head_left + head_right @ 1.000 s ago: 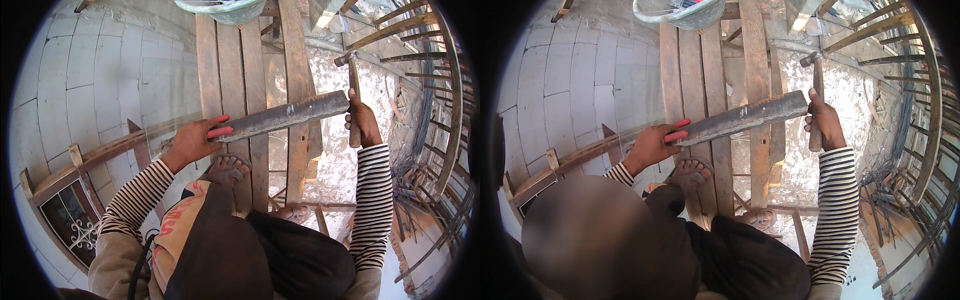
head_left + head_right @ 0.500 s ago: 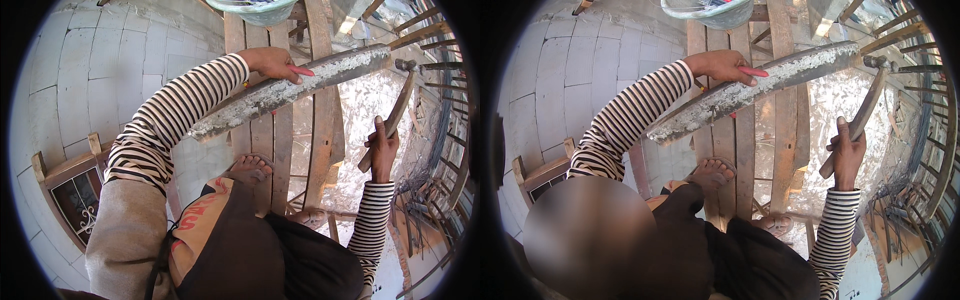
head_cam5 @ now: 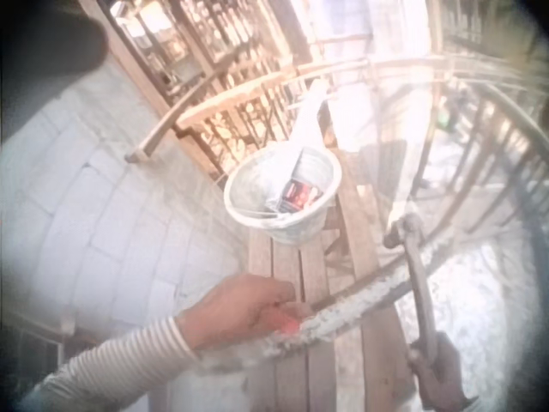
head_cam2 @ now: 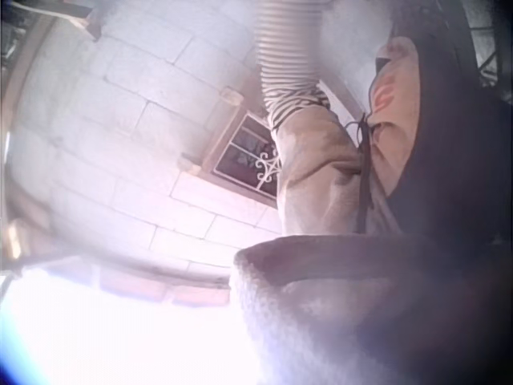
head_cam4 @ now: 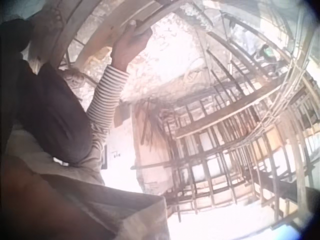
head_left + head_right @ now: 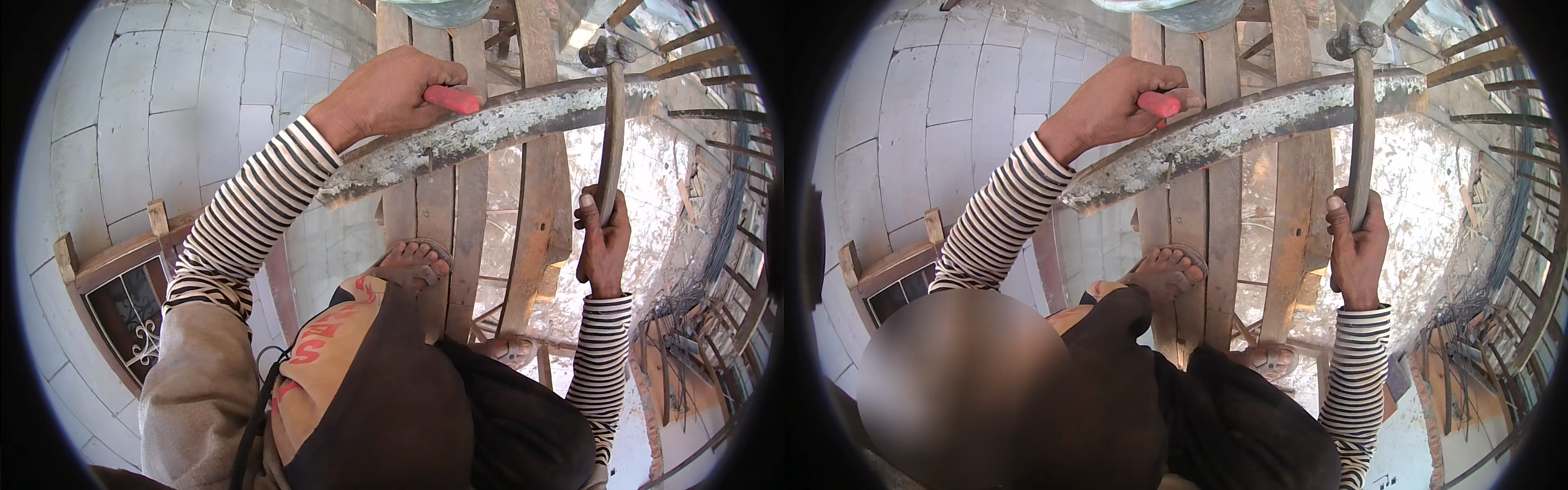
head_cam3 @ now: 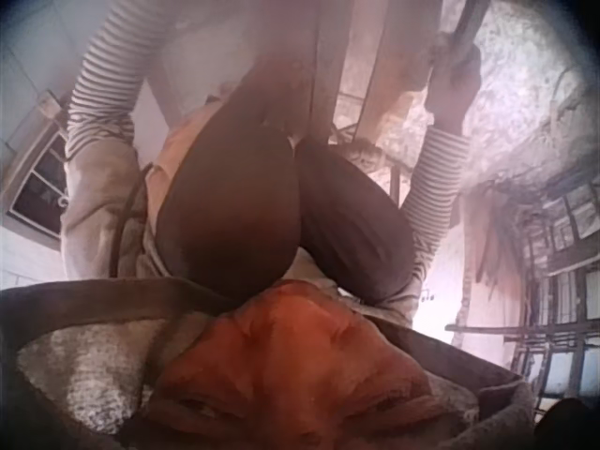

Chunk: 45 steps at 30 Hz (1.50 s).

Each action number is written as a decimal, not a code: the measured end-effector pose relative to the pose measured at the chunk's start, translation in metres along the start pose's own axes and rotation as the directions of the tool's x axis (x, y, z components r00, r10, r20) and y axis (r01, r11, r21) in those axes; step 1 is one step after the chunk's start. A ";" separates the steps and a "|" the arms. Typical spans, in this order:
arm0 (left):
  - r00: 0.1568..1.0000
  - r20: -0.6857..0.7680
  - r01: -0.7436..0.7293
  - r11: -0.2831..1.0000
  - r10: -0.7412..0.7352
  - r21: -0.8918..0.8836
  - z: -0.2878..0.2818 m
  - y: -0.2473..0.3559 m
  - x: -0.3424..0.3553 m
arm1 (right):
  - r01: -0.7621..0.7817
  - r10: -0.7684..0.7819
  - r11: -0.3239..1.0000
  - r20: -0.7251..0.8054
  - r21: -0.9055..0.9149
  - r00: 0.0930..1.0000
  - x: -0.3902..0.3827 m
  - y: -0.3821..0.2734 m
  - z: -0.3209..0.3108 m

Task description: The person measures a wooden plank with a try square and pencil, then uses a hand saw to cut the plank on a wooden scaffold. The person also uses pliers and a hammer to remove nails from the wood.

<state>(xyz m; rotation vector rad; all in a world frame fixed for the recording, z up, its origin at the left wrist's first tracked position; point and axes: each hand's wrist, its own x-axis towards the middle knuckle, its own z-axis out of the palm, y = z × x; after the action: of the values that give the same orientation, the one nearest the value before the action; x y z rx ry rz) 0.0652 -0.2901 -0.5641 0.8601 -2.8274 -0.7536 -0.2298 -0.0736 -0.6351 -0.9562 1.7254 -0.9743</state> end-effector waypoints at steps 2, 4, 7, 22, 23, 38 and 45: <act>0.998 -0.065 -0.016 0.993 0.024 0.119 -0.007 0.009 -0.014 | 0.016 -0.014 0.995 0.021 -0.098 1.000 0.002 0.001 0.006; 0.975 -0.154 -0.120 0.964 0.159 0.236 -0.014 0.010 -0.020 | 0.062 -0.052 0.992 0.082 -0.114 0.995 0.004 0.003 0.013; 0.964 -0.229 -0.067 0.959 0.133 0.276 -0.026 0.010 -0.028 | 0.075 -0.063 0.988 0.091 -0.135 0.994 0.003 0.009 0.020; 0.485 -0.295 -0.231 0.204 -0.823 -0.951 -0.014 0.072 -0.057 | 0.157 -0.216 0.915 0.122 0.372 0.969 -0.005 -0.044 0.060; 0.480 -0.240 -0.225 0.147 -0.844 -0.963 -0.008 0.074 -0.052 | 0.218 -0.281 0.870 0.081 0.442 0.956 -0.001 -0.053 0.067; 0.794 -0.272 -0.041 0.399 -0.543 -0.916 0.007 0.083 -0.011 | 0.325 -0.321 0.802 -0.097 0.501 0.942 0.031 -0.091 0.083; 0.863 -0.210 0.045 0.486 -0.458 -0.873 0.013 0.085 -0.002 | 0.306 -0.428 0.730 0.060 0.611 0.902 0.030 -0.112 0.089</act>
<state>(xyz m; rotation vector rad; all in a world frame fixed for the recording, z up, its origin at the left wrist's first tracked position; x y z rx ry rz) 0.0217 -0.2216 -0.5343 1.0579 -1.5701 -1.5685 -0.1340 -0.1614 -0.5688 -0.9451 0.9611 -1.5105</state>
